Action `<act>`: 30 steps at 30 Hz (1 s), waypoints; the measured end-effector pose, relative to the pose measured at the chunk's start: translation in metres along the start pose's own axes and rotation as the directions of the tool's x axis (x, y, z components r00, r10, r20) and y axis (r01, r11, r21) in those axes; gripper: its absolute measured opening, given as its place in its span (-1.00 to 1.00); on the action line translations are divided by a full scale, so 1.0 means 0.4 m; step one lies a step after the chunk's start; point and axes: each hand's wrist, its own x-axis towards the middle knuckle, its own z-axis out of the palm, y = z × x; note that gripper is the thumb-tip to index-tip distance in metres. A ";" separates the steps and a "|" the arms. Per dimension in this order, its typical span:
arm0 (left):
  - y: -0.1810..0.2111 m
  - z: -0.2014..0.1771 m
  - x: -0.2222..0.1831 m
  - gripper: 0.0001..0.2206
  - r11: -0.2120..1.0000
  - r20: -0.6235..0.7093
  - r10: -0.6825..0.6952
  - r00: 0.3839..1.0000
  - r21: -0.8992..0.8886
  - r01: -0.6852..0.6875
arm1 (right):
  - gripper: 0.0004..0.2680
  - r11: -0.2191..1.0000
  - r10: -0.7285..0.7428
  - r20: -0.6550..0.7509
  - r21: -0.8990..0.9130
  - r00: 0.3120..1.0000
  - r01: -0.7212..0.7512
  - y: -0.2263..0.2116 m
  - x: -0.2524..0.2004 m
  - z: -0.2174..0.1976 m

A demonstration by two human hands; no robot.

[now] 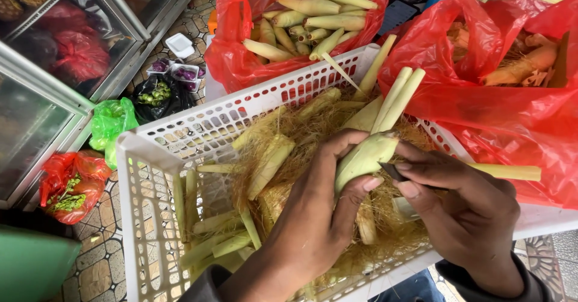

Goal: Peeling baby corn by cutting the base with a knife and removing the husks.

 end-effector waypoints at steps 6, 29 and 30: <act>0.000 0.006 0.002 -0.58 1.000 -0.014 -0.017 1.000 -0.022 0.017 | -0.90 1.000 -0.006 0.003 0.012 1.000 0.006 0.002 -0.003 -0.001; 0.001 0.017 -0.007 -0.51 0.992 -0.083 0.120 0.989 0.046 -0.117 | -0.89 0.999 0.029 -0.045 0.016 0.999 -0.029 0.004 -0.009 0.006; -0.003 0.018 -0.007 -0.39 0.978 -0.113 0.193 0.975 0.097 -0.182 | -0.89 0.999 0.037 -0.056 0.007 0.998 -0.037 0.003 -0.008 0.006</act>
